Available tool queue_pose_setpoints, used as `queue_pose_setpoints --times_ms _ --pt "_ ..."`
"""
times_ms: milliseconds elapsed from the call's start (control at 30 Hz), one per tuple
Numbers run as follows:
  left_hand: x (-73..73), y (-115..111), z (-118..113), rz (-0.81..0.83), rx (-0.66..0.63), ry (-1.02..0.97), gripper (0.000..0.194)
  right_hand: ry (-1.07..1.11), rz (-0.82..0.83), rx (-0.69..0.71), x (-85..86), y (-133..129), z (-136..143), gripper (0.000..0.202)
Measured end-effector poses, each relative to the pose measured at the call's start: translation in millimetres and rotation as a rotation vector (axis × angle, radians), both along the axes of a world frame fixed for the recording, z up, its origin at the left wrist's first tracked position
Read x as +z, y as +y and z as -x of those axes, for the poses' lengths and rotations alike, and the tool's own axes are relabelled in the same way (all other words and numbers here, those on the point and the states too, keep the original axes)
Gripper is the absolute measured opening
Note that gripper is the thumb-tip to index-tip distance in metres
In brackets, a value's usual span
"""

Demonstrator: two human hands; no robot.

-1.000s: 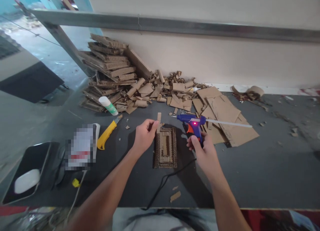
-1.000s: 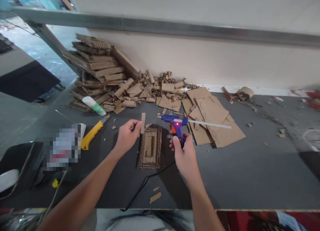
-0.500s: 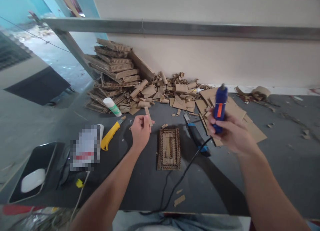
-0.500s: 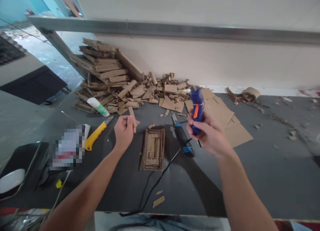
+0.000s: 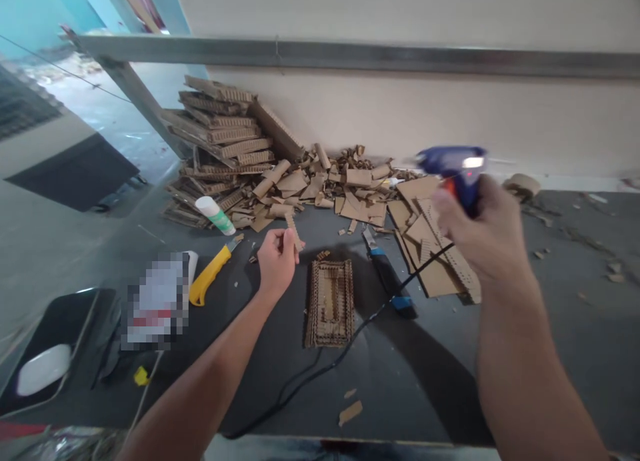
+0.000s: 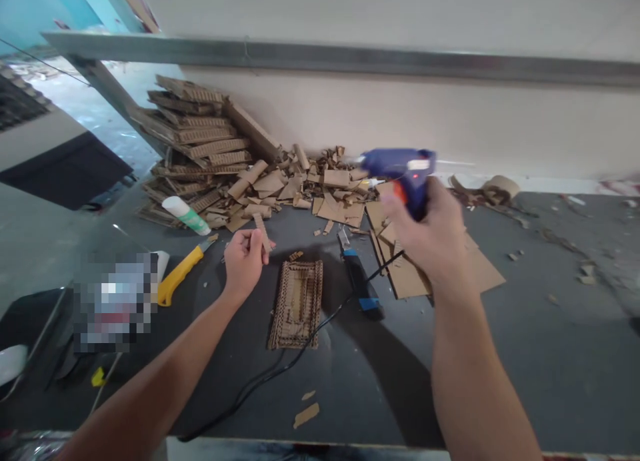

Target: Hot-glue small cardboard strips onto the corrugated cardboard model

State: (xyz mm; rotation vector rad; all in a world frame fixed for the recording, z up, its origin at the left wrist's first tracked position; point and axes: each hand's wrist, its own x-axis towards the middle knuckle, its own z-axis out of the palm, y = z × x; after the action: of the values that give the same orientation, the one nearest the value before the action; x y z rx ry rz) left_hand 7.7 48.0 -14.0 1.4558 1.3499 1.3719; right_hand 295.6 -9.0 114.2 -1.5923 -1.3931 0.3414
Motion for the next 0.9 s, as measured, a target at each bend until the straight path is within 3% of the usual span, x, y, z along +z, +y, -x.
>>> queue_pose_setpoints --times_ms 133,267,467,633,900 --pt "-3.0 22.4 -12.1 -0.002 -0.038 0.049 0.038 -0.322 0.032 0.037 -11.3 4.9 13.2 0.031" --pt "-4.0 35.0 -18.7 0.014 -0.013 0.074 0.037 -0.485 0.041 0.098 -22.3 13.3 15.9 0.028" --pt "-5.4 30.9 -16.1 -0.008 -0.036 0.198 0.034 -0.554 0.137 0.268 -22.8 15.7 18.8 0.022" --pt "-8.0 31.9 -15.9 -0.029 -0.042 0.241 0.033 -0.665 0.108 0.368 -26.6 15.2 21.7 0.015" --pt "-11.0 34.1 -16.0 -0.03 -0.049 0.25 0.034 -0.716 0.19 0.432 -37.5 18.5 18.0 0.015"
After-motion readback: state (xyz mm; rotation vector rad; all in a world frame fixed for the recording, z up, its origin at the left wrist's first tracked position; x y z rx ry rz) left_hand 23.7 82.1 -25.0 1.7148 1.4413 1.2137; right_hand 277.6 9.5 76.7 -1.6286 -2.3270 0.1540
